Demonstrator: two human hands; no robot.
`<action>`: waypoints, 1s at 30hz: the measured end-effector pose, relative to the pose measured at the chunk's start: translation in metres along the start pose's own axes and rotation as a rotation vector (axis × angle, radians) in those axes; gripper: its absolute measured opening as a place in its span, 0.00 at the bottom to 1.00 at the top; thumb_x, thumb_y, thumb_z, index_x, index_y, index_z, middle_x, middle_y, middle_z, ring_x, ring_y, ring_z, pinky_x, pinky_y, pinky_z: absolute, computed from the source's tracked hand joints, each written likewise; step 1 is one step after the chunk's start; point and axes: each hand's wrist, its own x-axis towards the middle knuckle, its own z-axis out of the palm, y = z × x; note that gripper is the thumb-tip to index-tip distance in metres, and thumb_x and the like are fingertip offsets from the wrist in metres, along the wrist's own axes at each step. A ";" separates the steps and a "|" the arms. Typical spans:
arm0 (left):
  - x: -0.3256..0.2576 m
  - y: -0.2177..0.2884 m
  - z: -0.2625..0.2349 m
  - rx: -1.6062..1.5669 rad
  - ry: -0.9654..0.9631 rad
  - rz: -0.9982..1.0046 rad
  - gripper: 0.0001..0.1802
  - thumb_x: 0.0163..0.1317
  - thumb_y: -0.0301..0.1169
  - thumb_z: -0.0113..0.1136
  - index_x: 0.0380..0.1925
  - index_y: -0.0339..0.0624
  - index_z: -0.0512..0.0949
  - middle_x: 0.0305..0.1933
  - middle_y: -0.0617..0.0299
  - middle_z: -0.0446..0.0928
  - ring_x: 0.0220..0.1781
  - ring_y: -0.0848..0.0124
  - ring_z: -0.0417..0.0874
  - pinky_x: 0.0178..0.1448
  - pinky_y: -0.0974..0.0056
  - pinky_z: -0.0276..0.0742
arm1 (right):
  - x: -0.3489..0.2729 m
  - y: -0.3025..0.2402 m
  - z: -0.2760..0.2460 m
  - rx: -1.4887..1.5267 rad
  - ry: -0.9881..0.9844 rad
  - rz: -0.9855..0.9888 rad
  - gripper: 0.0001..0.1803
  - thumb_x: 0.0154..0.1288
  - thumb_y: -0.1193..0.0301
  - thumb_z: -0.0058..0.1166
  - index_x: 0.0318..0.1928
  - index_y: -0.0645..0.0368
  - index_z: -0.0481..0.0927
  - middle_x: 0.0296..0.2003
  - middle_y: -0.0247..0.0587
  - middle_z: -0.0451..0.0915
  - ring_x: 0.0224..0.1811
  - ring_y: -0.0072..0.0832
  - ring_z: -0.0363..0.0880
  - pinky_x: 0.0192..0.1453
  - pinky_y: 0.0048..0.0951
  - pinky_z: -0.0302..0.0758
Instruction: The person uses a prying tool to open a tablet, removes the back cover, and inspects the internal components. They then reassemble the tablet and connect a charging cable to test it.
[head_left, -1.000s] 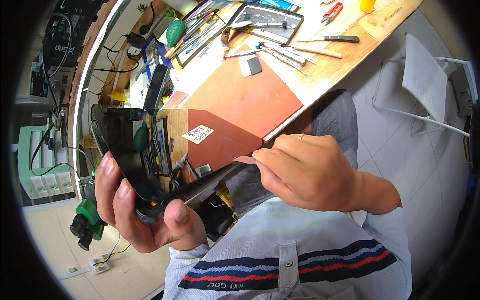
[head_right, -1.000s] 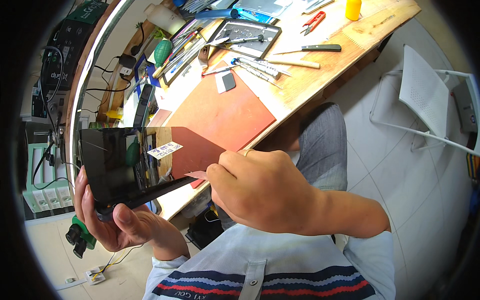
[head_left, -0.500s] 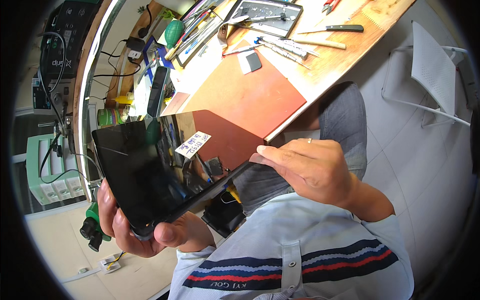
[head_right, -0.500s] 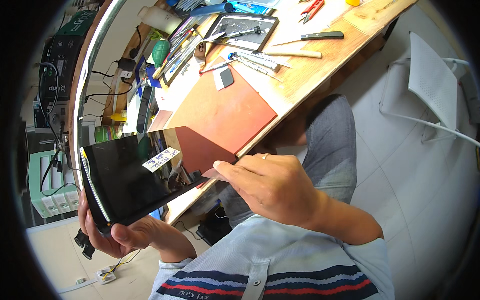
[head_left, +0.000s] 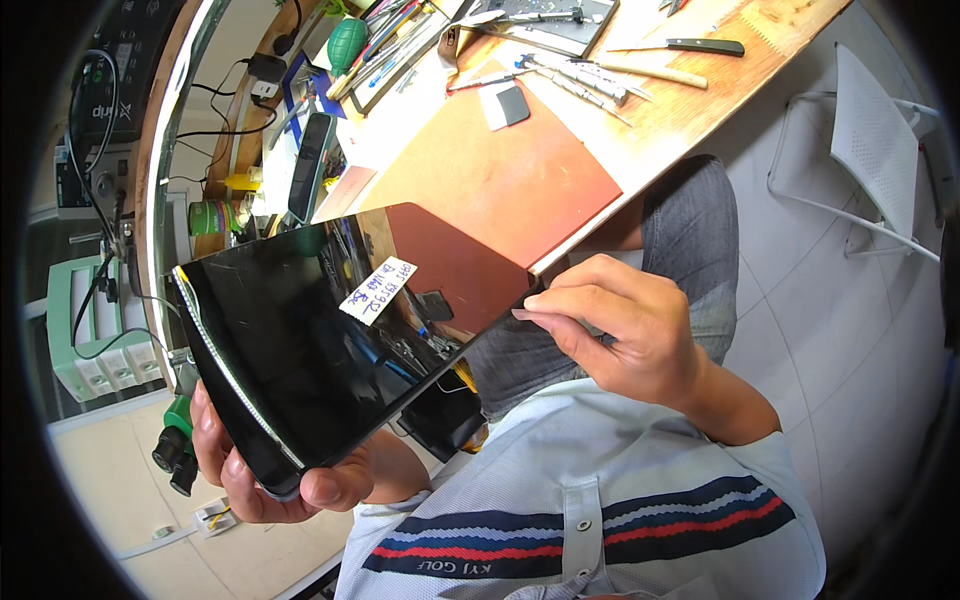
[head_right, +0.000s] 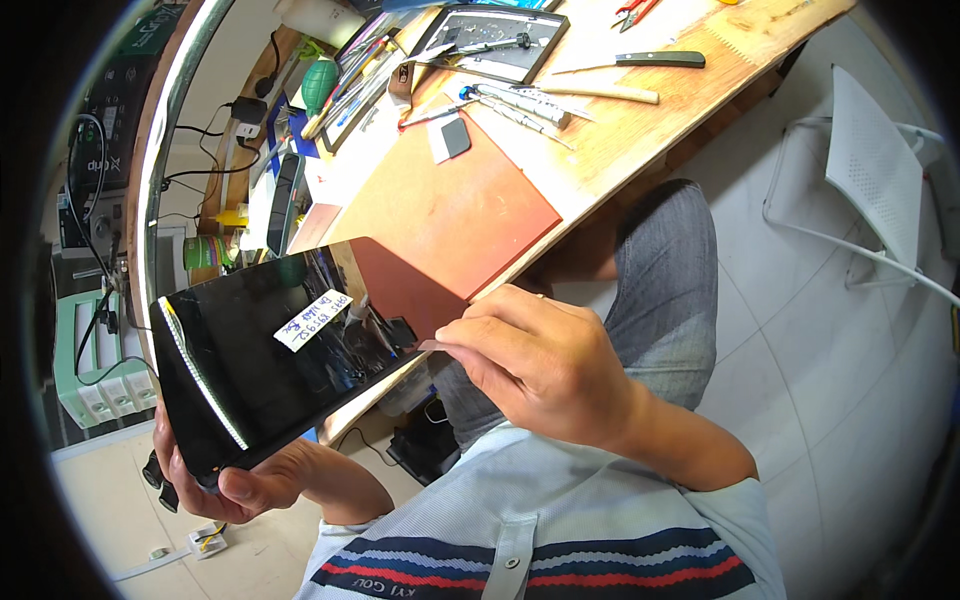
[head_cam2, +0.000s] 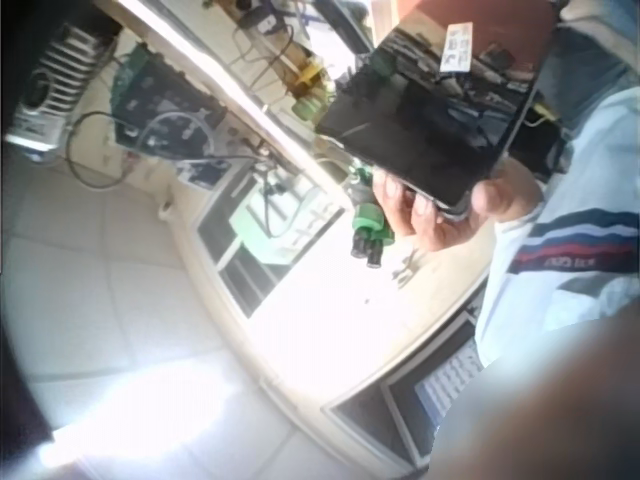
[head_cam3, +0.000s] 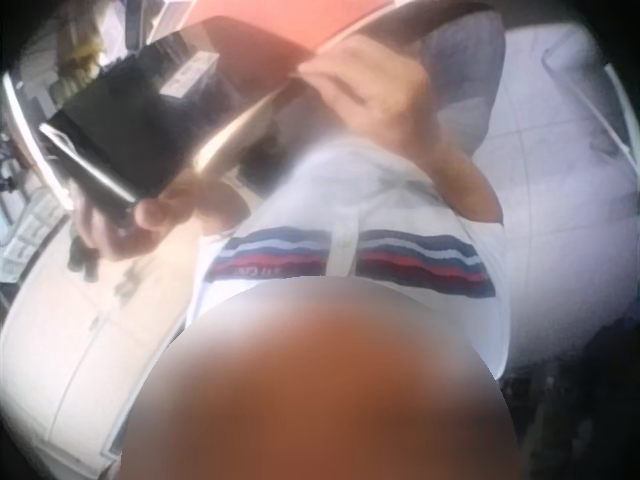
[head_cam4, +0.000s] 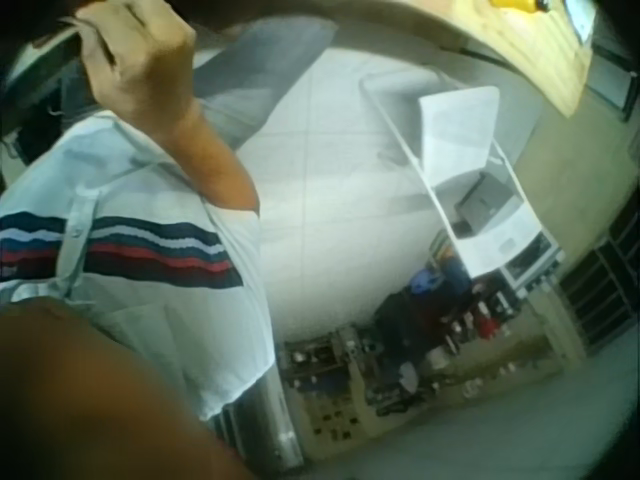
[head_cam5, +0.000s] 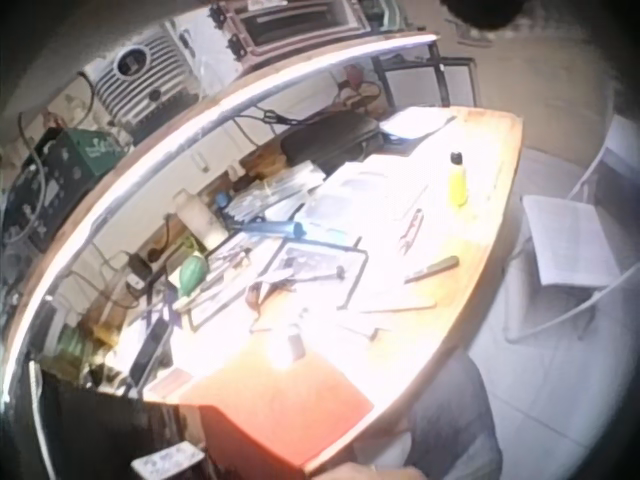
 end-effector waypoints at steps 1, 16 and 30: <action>0.001 0.002 0.003 0.002 0.004 -0.016 0.28 0.72 0.54 0.50 0.55 0.41 0.71 0.56 0.38 0.73 0.56 0.41 0.79 0.57 0.38 0.81 | 0.002 0.000 0.001 0.010 -0.001 -0.017 0.13 0.52 0.84 0.68 0.40 0.61 0.86 0.33 0.39 0.83 0.31 0.31 0.84 0.32 0.29 0.80; 0.017 0.023 0.032 0.021 -0.027 -0.122 0.30 0.64 0.49 0.66 0.55 0.38 0.72 0.58 0.42 0.74 0.59 0.46 0.78 0.67 0.40 0.75 | 0.012 -0.010 0.006 0.013 0.021 -0.105 0.15 0.50 0.86 0.68 0.40 0.60 0.87 0.32 0.39 0.84 0.30 0.31 0.85 0.32 0.28 0.80; 0.023 0.026 0.038 -0.054 -0.070 -0.169 0.31 0.64 0.47 0.70 0.57 0.38 0.73 0.59 0.43 0.75 0.63 0.49 0.77 0.72 0.43 0.73 | 0.006 -0.004 0.019 -0.131 0.084 -0.184 0.16 0.47 0.84 0.70 0.39 0.62 0.85 0.31 0.38 0.82 0.29 0.31 0.84 0.31 0.29 0.80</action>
